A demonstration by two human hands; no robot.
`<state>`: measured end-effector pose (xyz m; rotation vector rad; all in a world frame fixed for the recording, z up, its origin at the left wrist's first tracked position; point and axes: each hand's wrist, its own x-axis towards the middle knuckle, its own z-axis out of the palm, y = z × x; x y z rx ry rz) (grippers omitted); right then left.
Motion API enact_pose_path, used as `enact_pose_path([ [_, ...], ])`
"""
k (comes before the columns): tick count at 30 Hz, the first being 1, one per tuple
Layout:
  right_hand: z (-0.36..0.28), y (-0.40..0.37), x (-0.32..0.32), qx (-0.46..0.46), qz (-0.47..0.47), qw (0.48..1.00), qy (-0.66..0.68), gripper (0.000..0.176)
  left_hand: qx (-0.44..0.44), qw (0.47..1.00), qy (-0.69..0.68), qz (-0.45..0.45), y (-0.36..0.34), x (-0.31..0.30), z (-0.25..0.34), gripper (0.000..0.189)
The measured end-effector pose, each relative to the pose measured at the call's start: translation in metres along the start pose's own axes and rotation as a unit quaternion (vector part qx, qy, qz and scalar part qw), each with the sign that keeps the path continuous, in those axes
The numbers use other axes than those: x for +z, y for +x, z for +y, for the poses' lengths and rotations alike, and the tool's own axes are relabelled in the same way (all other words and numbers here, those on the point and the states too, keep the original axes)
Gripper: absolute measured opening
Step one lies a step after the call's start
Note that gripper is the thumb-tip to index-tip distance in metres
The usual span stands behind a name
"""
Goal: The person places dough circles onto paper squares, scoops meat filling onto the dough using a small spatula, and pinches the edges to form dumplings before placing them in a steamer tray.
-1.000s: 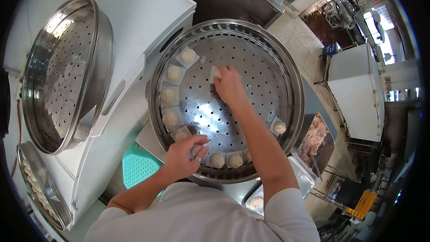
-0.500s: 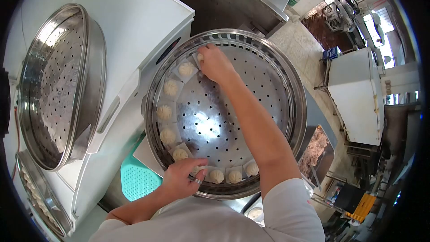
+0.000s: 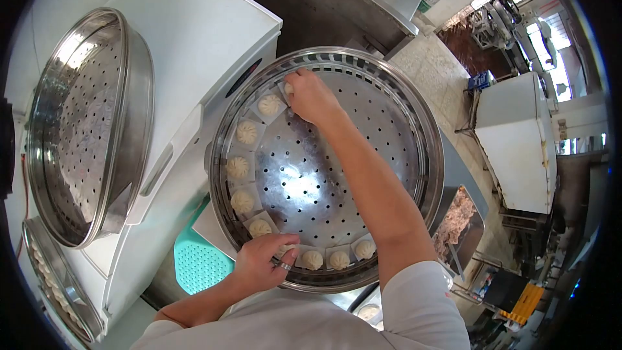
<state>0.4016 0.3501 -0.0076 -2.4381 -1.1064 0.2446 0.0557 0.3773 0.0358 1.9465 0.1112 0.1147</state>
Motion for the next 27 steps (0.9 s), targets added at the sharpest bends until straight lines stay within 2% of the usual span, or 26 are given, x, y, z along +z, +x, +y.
enact_pose_path([
  [8, -0.001, 0.001, 0.001, 0.0, -0.004, 1.0, -0.012, 0.043, 0.005, 1.0, 0.004, 0.016, -0.002, 0.001, 0.001, 0.022],
  [11, 0.003, 0.0, 0.004, -0.011, 0.024, 1.0, -0.011, 0.044, 0.005, 1.0, 0.014, 0.022, -0.003, 0.003, 0.0, 0.021],
  [14, -0.008, -0.012, -0.021, 0.024, 0.043, 0.999, 0.0, 0.047, -0.004, 1.0, 0.013, 0.02, -0.003, 0.003, 0.0, 0.021],
  [16, -0.009, -0.032, -0.043, -0.001, 0.11, 0.994, 0.002, 0.037, -0.018, 1.0, 0.009, 0.018, -0.004, 0.003, 0.003, 0.022],
  [17, -0.009, -0.046, -0.056, -0.012, 0.145, 0.989, 0.002, 0.033, -0.028, 0.999, 0.007, 0.019, -0.004, 0.004, 0.005, 0.022],
  [20, -0.011, -0.114, -0.108, 0.039, 0.174, 0.983, 0.047, 0.016, -0.048, 0.999, 0.009, 0.017, -0.007, 0.009, 0.002, 0.025],
  [21, -0.015, -0.144, -0.124, 0.055, 0.209, 0.975, 0.048, 0.012, -0.054, 0.998, 0.012, 0.015, -0.009, 0.01, 0.002, 0.026],
  [22, -0.018, -0.178, -0.137, 0.072, 0.244, 0.966, 0.05, 0.011, -0.089, 0.996, 0.01, 0.007, -0.008, 0.009, 0.009, 0.025],
  [24, -0.015, -0.252, -0.16, 0.129, 0.252, 0.959, 0.01, 0.015, -0.053, 0.998, 0.009, 0.015, -0.009, 0.013, 0.006, 0.024],
  [27, 0.003, -0.373, -0.162, 0.214, 0.309, 0.926, 0.049, 0.015, -0.006, 0.999, 0.031, 0.012, -0.009, 0.019, 0.006, 0.023],
])
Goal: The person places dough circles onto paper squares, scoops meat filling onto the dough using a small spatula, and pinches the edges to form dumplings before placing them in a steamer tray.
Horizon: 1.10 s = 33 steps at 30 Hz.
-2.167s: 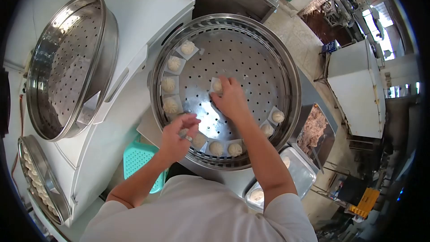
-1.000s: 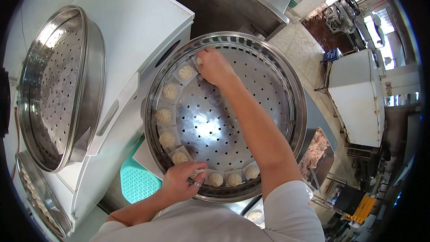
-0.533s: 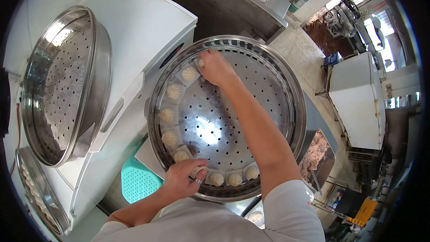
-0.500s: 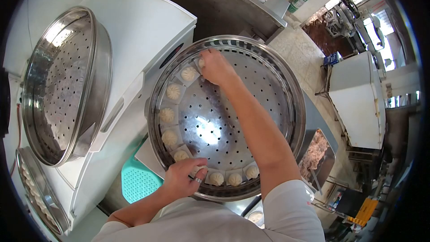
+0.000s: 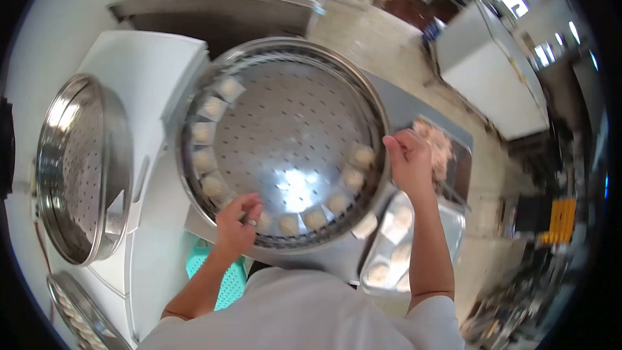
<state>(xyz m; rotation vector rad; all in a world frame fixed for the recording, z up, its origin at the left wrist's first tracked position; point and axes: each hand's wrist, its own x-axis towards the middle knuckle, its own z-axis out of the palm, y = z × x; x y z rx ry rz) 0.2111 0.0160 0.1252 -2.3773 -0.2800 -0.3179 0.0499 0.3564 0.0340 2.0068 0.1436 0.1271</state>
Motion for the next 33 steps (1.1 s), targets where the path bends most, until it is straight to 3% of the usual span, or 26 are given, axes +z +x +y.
enact_pose_path([
  [2, 0.039, -0.076, -0.043, 0.133, 0.038, 0.989, 0.041, 0.014, 0.024, 0.999, -0.002, -0.026, -0.003, 0.015, 0.003, 0.022],
  [7, 0.086, -0.235, -0.111, 0.296, 0.109, 0.949, 0.024, 0.013, 0.047, 0.984, -0.062, -0.16, -0.022, 0.081, 0.062, 0.021],
  [12, 0.104, -0.333, -0.132, 0.356, 0.097, 0.929, 0.022, 0.014, 0.119, 0.947, -0.057, -0.294, -0.072, 0.173, 0.112, 0.024],
  [14, 0.113, -0.361, -0.135, 0.372, 0.078, 0.924, 0.039, 0.014, 0.104, 0.916, -0.029, -0.387, -0.097, 0.22, 0.117, 0.024],
  [15, 0.12, -0.376, -0.135, 0.371, 0.076, 0.924, 0.054, 0.013, 0.095, 0.898, -0.013, -0.43, -0.109, 0.242, 0.118, 0.025],
  [18, 0.125, -0.406, -0.147, 0.364, 0.06, 0.928, 0.061, 0.013, 0.198, 0.848, 0.182, -0.457, -0.146, 0.299, 0.122, 0.031],
  [21, 0.136, -0.436, -0.16, 0.361, 0.067, 0.925, 0.096, 0.012, 0.192, 0.821, 0.289, -0.454, -0.172, 0.328, 0.119, 0.038],
  [25, 0.164, -0.47, -0.18, 0.348, 0.077, 0.929, 0.1, 0.011, 0.177, 0.839, 0.316, -0.406, -0.185, 0.34, 0.107, 0.038],
  [31, 0.169, -0.481, -0.162, 0.14, 0.008, 0.99, 0.014, 0.024, 0.139, 0.883, 0.28, -0.349, -0.203, 0.341, 0.126, 0.031],
  [33, 0.168, -0.475, -0.148, 0.173, -0.04, 0.983, -0.05, 0.023, 0.112, 0.896, 0.262, -0.341, -0.213, 0.341, 0.146, 0.03],
])
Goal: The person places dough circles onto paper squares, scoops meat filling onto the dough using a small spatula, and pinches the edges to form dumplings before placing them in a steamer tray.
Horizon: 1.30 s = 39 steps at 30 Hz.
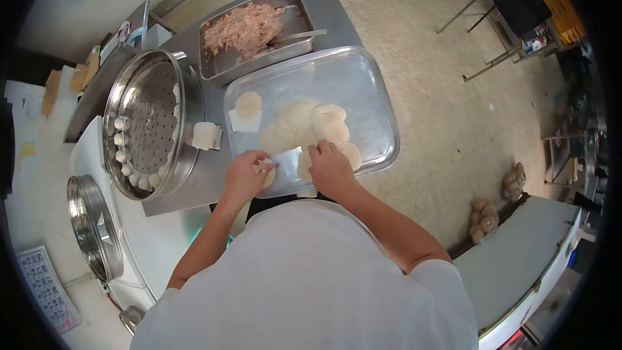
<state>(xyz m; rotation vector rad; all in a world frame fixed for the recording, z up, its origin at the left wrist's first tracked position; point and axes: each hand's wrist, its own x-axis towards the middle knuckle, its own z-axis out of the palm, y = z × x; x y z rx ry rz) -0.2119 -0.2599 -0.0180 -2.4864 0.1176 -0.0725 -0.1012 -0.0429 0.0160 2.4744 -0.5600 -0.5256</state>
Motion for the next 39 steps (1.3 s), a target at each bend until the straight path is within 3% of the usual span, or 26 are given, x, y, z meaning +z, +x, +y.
enact_pose_path([
  [4, 0.0, 0.005, 0.01, 0.008, -0.032, 0.996, -0.083, 0.028, -0.041, 0.997, -0.072, -0.005, -0.011, -0.004, 0.018, 0.032],
  [7, -0.006, 0.006, 0.001, -0.042, -0.016, 0.999, 0.008, 0.022, -0.025, 0.985, -0.17, -0.014, -0.012, -0.002, 0.015, 0.031],
  [10, -0.046, 0.016, -0.04, 0.09, -0.123, 0.966, 0.209, 0.017, 0.022, 0.938, -0.343, -0.035, -0.018, -0.006, 0.018, 0.027],
  [12, -0.072, 0.025, -0.054, 0.102, -0.14, 0.945, 0.276, 0.018, 0.029, 0.876, -0.474, -0.083, -0.022, -0.02, 0.024, 0.024],
  [15, -0.102, 0.038, -0.054, 0.117, -0.132, 0.914, 0.367, 0.017, 0.004, 0.91, -0.4, -0.114, -0.016, -0.021, -0.008, 0.022],
  [17, -0.106, 0.044, -0.041, 0.135, -0.124, 0.878, 0.442, 0.014, -0.006, 0.888, -0.459, -0.035, -0.027, -0.03, -0.009, 0.019],
  [20, -0.109, 0.042, -0.028, 0.161, -0.15, 0.891, 0.397, 0.014, -0.01, 0.866, -0.499, 0.021, -0.036, -0.028, -0.02, 0.021],
  [22, -0.112, 0.04, -0.023, 0.151, -0.152, 0.911, 0.353, 0.016, -0.06, 0.851, -0.52, 0.033, -0.048, -0.026, -0.018, 0.021],
  [26, -0.084, 0.04, -0.013, 0.144, -0.178, 0.879, 0.419, 0.021, -0.103, 0.847, -0.513, 0.099, -0.06, 0.001, -0.014, 0.02],
  [28, -0.072, 0.041, -0.009, 0.147, -0.193, 0.851, 0.465, 0.023, -0.121, 0.826, -0.542, 0.096, -0.062, 0.013, -0.004, 0.022],
  [32, -0.038, 0.044, -0.028, 0.098, -0.277, 0.88, 0.373, 0.027, -0.148, 0.772, -0.608, 0.11, -0.061, 0.059, 0.026, 0.028],
  [35, -0.007, 0.037, -0.049, -0.019, -0.278, 0.921, 0.272, 0.028, -0.174, 0.709, -0.67, 0.134, -0.066, 0.086, 0.064, 0.03],
  [36, 0.0, 0.032, -0.055, 0.0, -0.297, 0.905, 0.304, 0.027, -0.2, 0.757, -0.603, 0.155, -0.073, 0.083, 0.083, 0.029],
  [39, 0.021, 0.02, -0.069, 0.042, -0.349, 0.867, 0.353, 0.028, -0.205, 0.764, -0.577, 0.202, -0.078, 0.131, 0.106, 0.028],
])
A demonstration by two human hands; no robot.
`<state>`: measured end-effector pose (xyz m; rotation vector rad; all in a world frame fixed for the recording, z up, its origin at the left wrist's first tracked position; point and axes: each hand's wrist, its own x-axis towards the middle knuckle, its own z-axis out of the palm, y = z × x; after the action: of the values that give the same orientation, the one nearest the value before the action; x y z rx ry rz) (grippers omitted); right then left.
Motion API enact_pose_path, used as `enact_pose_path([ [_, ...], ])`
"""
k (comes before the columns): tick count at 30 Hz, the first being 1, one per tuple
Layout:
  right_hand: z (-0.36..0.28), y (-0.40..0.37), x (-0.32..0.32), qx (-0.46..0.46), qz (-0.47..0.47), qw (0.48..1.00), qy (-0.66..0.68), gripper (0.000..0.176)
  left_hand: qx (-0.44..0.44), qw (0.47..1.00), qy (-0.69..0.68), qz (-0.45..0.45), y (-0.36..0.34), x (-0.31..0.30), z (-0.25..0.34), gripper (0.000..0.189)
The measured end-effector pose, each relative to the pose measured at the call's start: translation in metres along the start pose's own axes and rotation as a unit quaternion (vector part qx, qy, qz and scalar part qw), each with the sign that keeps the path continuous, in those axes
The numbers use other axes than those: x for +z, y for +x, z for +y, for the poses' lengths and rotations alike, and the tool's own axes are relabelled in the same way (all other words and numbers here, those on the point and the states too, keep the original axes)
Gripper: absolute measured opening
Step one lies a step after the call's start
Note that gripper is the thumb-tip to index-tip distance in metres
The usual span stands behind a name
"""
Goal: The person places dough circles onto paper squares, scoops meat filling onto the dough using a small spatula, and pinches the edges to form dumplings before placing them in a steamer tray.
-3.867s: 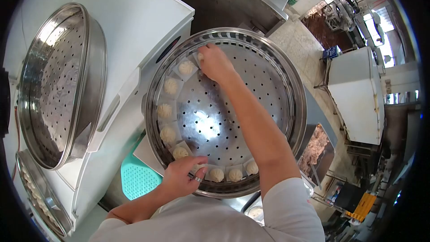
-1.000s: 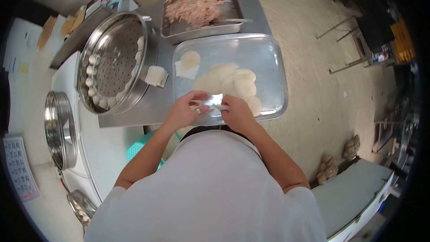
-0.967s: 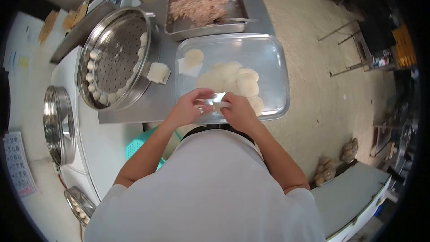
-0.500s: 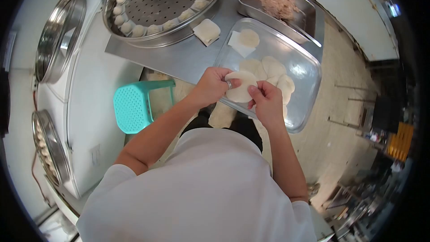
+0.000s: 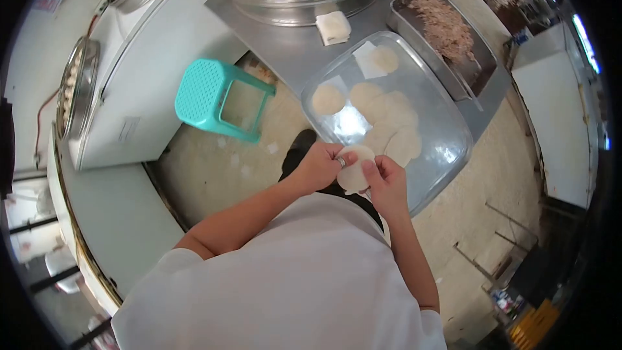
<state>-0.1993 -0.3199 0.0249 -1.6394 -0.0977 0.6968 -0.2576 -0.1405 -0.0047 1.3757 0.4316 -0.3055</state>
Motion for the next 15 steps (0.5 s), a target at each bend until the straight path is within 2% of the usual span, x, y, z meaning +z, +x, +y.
enact_pose_path([
  [1, 0.004, -0.005, -0.006, 0.008, -0.015, 1.0, -0.008, 0.028, -0.032, 0.999, -0.003, 0.014, -0.01, 0.008, -0.003, 0.027],
  [5, 0.008, -0.021, -0.022, -0.036, -0.024, 0.991, -0.129, 0.029, -0.02, 0.996, -0.079, 0.037, -0.034, 0.032, -0.016, 0.026],
  [8, 0.024, -0.019, -0.039, -0.098, -0.027, 0.985, -0.142, 0.029, -0.001, 0.995, -0.09, 0.032, -0.039, 0.046, -0.011, 0.024],
  [11, 0.007, -0.03, -0.042, -0.07, -0.029, 0.99, -0.118, 0.029, 0.014, 0.999, -0.018, 0.026, -0.037, 0.058, -0.01, 0.022],
  [14, 0.017, -0.028, -0.062, -0.126, 0.019, 0.981, -0.148, 0.029, -0.018, 1.0, -0.021, 0.008, -0.029, 0.068, -0.003, 0.023],
  [15, 0.016, -0.028, -0.065, -0.108, 0.016, 0.987, -0.115, 0.03, -0.014, 0.999, -0.025, 0.019, -0.028, 0.07, 0.002, 0.023],
])
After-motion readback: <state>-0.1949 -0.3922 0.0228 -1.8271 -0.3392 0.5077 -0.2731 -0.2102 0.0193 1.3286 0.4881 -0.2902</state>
